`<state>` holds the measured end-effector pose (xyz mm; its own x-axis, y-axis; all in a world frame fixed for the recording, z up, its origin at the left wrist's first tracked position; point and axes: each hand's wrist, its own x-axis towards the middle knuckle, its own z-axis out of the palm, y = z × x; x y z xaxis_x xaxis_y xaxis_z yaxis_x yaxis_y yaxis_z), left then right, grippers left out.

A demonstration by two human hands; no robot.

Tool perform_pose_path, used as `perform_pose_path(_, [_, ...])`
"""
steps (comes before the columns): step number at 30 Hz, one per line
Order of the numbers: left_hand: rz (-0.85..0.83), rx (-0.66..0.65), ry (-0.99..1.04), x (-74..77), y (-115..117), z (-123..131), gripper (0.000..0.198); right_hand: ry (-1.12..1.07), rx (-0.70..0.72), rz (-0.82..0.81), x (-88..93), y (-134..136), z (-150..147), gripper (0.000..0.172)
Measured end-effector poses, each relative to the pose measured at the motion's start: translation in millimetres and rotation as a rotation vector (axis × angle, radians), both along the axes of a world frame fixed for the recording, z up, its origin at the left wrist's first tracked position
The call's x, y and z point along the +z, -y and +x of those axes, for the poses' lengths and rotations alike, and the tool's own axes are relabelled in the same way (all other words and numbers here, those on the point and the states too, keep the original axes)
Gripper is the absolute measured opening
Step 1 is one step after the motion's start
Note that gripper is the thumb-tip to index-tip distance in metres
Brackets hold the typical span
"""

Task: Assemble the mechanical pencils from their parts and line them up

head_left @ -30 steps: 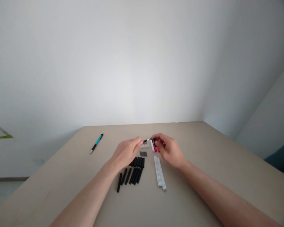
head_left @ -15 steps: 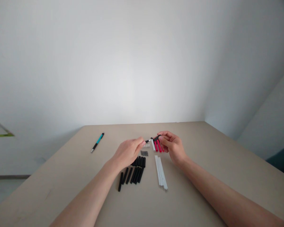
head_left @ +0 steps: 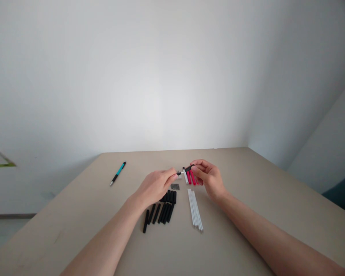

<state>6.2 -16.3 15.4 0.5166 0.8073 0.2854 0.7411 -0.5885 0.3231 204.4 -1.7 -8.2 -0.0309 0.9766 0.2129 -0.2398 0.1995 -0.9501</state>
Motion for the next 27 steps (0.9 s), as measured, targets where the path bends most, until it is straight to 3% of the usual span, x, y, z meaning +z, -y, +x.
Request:
perform_pose_path(6, [-0.012,0.004,-0.006,1.4,0.5,0.7,0.028,0.029,0.053,0.034,-2.4,0.7,-1.3,0.028])
perform_pose_path(12, [-0.006,0.021,-0.021,0.7,0.1,0.5,0.028,-0.017,-0.060,0.015,-4.5,-6.3,3.0,0.029])
perform_pose_path(19, [0.001,0.031,-0.028,-1.2,-0.3,-0.1,0.028,0.377,0.003,0.236,-3.8,-0.5,3.6,0.032])
perform_pose_path(27, [0.016,0.031,-0.054,-1.1,-0.3,-0.4,0.029,0.533,-0.021,0.313,-5.4,0.6,4.7,0.013])
